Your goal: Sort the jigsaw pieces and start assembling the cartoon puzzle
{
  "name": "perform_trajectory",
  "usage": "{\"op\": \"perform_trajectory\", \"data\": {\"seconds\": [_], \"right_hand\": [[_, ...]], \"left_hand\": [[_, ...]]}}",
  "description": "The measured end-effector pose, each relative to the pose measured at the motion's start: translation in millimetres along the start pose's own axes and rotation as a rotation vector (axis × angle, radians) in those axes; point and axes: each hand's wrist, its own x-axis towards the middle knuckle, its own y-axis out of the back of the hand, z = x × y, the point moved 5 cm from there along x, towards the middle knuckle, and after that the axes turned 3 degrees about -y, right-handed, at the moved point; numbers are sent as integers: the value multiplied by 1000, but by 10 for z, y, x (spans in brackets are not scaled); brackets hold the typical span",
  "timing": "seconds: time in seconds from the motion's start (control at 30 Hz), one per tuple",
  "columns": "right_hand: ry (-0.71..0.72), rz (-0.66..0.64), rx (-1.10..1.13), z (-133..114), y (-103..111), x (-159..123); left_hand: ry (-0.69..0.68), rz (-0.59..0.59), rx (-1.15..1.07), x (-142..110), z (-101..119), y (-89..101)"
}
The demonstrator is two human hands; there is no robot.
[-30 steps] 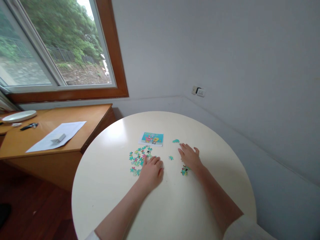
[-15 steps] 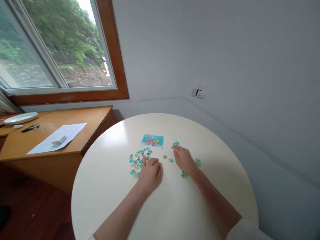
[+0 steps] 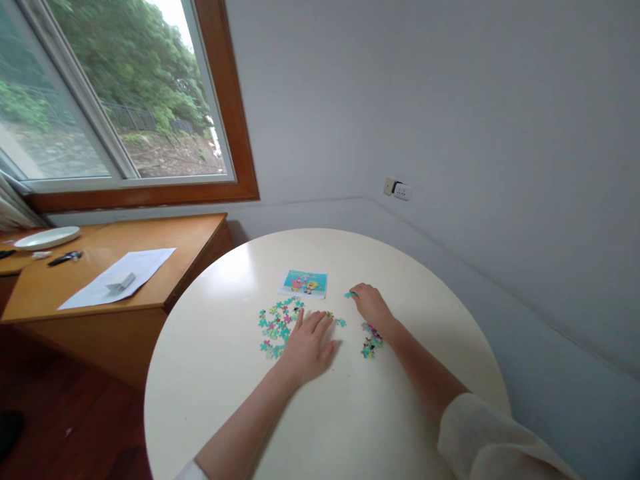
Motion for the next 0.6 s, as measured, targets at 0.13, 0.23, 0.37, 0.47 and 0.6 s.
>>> {"op": "perform_trajectory", "data": {"seconds": [0.13, 0.23, 0.37, 0.47, 0.6], "right_hand": [[18, -2, -16, -26, 33, -53], [23, -3, -8, -33, 71, -71], [9, 0, 26, -34, 120, -75], [-6, -2, 68, -41, 148, -78], [-6, -20, 143, -77, 176, -100]], "left_hand": [[-84, -101, 67, 71, 123, -162], [-98, -148, 95, 86, 125, -243], [-71, -149, 104, 22, 35, -212], [-39, -163, 108, -74, -51, -149], [2, -169, 120, -200, -129, -51]]}}
